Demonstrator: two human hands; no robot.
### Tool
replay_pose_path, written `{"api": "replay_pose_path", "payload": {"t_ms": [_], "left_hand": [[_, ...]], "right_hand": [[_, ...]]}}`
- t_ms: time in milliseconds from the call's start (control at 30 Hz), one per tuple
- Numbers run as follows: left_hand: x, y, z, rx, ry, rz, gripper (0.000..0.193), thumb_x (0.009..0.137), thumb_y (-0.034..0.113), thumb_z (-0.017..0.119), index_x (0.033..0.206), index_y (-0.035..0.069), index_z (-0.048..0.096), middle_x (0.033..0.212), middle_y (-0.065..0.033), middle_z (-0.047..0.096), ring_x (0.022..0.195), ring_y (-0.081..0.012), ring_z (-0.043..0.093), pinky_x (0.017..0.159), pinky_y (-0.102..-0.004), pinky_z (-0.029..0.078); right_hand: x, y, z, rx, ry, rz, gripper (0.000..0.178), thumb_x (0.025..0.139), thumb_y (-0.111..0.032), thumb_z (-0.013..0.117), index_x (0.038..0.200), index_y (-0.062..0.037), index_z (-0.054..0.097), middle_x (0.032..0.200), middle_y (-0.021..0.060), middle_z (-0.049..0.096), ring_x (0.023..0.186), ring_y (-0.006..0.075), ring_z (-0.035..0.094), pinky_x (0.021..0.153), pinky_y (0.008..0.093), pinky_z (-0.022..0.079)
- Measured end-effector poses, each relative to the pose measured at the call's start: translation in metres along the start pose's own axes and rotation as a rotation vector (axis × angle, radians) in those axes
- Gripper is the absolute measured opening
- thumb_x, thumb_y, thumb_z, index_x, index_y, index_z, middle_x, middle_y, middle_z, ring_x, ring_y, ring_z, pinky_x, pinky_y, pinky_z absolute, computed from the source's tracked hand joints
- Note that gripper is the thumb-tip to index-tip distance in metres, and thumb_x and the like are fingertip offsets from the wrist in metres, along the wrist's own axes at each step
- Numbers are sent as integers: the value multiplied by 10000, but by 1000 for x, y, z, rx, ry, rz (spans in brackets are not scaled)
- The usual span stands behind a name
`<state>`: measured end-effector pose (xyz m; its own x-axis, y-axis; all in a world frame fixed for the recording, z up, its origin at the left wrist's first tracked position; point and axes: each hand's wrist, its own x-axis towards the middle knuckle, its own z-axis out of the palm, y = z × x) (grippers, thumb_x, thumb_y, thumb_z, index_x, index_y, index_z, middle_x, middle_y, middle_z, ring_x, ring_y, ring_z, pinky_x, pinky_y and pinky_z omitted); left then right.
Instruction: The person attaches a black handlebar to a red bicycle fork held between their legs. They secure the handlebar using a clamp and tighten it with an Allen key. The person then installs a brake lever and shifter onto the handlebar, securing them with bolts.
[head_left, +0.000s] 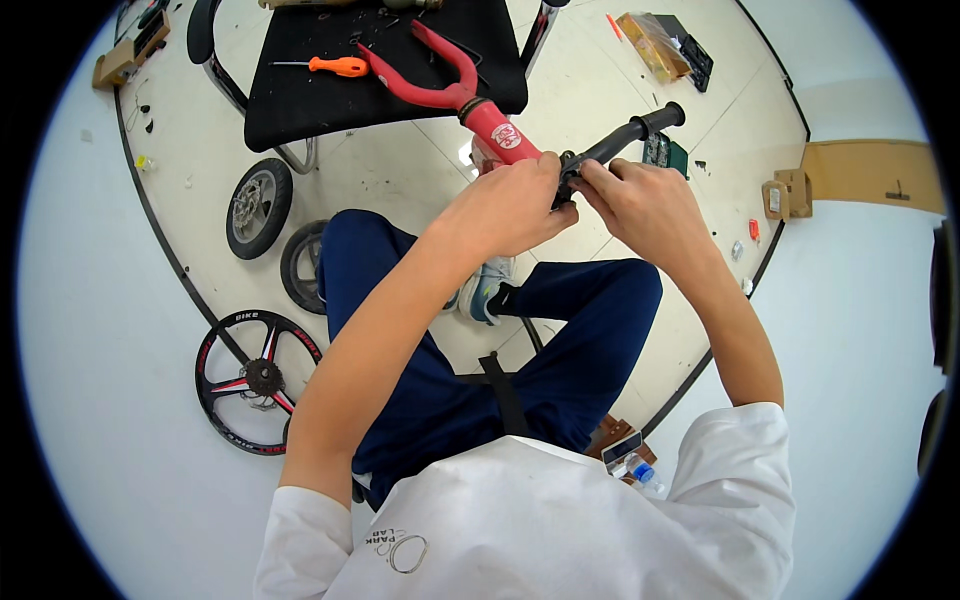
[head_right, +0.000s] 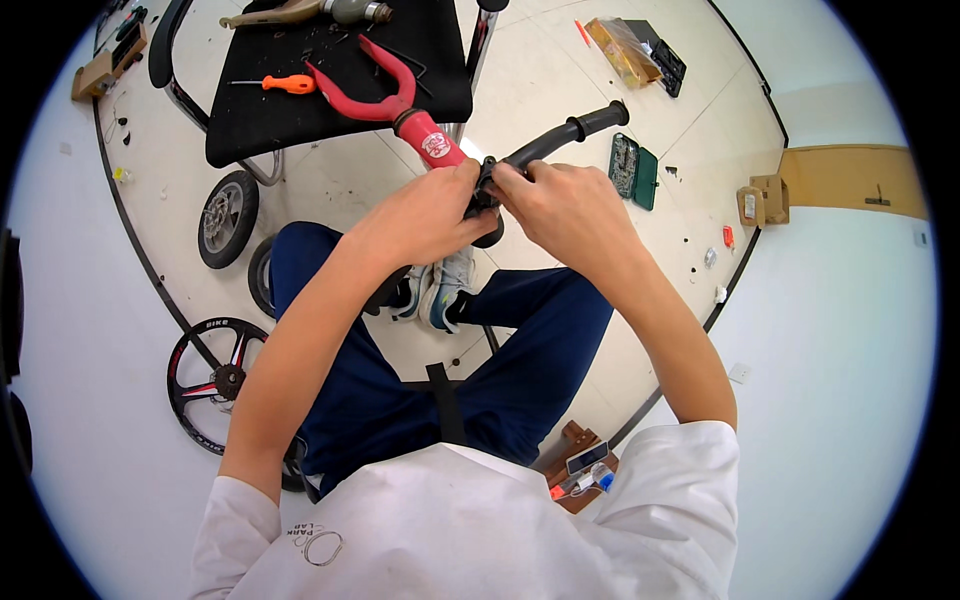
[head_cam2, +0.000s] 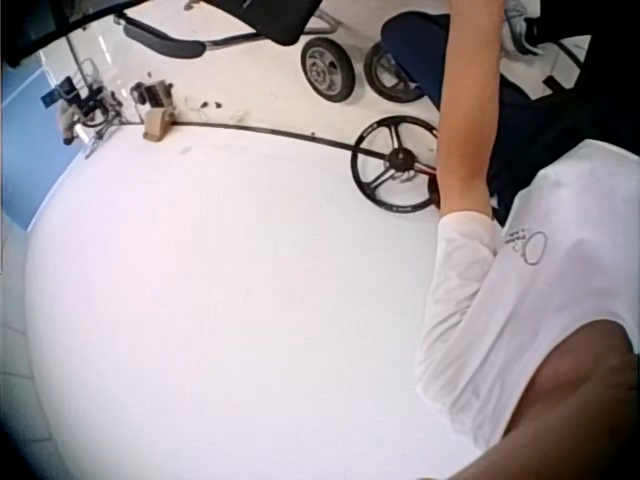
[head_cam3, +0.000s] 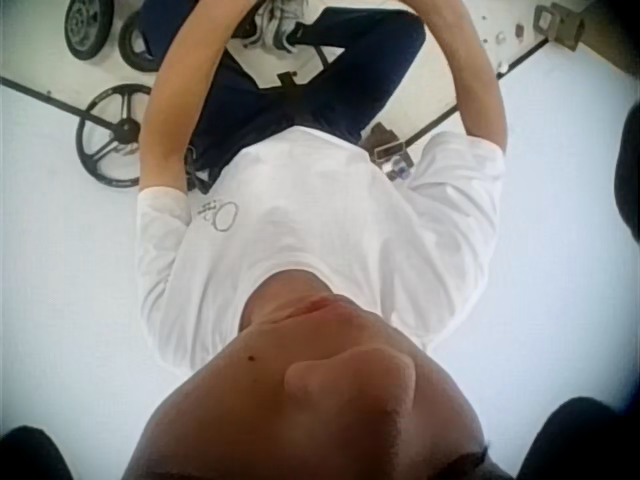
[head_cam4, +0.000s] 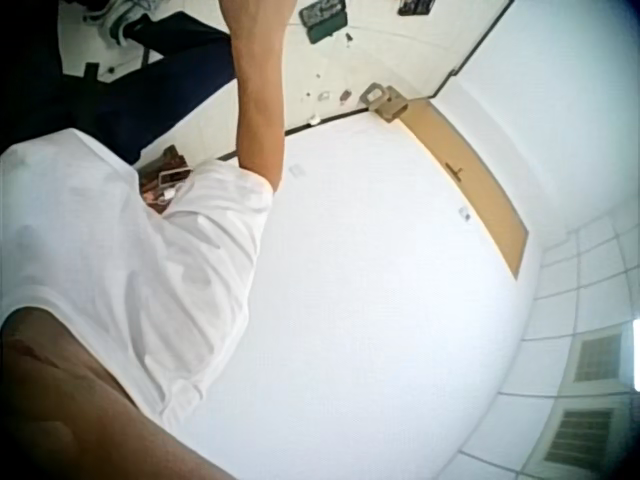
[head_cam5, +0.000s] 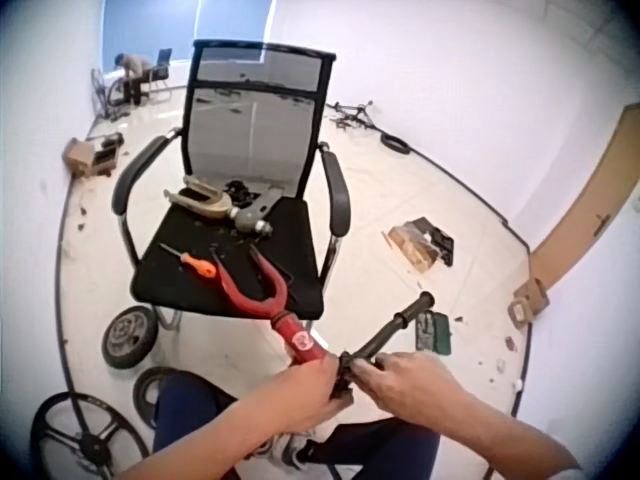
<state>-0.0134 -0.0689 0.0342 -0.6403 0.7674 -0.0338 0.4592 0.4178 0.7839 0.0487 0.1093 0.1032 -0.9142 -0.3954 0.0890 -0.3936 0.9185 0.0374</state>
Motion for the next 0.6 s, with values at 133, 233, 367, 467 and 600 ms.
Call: {"api": "replay_pose_path", "payload": {"t_ms": [133,233,367,467,600], "left_hand": [[2,-2,3,-10,15,22,389,892,277,642,1008,-76,528,815,-248,690,815,-423,703,729,-493,562],[5,-3,5,19,19,17,393,889,281,644,1006,-76,527,809,-252,690,808,-419,708,722,-491,566],[4,10,-6,5,-81,-122,378,895,281,642,999,-66,532,930,-263,672,928,-417,673,800,-490,529],[2,10,-6,12,-81,-112,374,899,277,647,995,-63,523,917,-254,676,916,-416,679,794,-490,533],[3,7,-3,-27,-65,-92,364,905,263,647,1006,-60,514,896,-251,677,912,-417,680,790,-484,537]], "right_hand": [[4,2,1,-72,-38,6,208,935,-267,690,903,-69,639,600,79,595,517,243,595,484,353,447],[4,6,3,-116,-96,66,217,937,-282,689,917,-71,644,576,70,589,491,245,581,483,359,446],[-1,6,-10,-27,-100,80,202,935,-245,679,1020,-63,661,699,101,638,589,263,625,535,365,479],[-4,3,-25,102,-41,40,217,919,-178,677,1092,-49,654,823,111,663,692,287,655,596,376,512],[-7,17,-20,165,-121,-57,252,914,-41,648,1166,-43,641,961,87,670,751,286,649,650,378,526]]}}
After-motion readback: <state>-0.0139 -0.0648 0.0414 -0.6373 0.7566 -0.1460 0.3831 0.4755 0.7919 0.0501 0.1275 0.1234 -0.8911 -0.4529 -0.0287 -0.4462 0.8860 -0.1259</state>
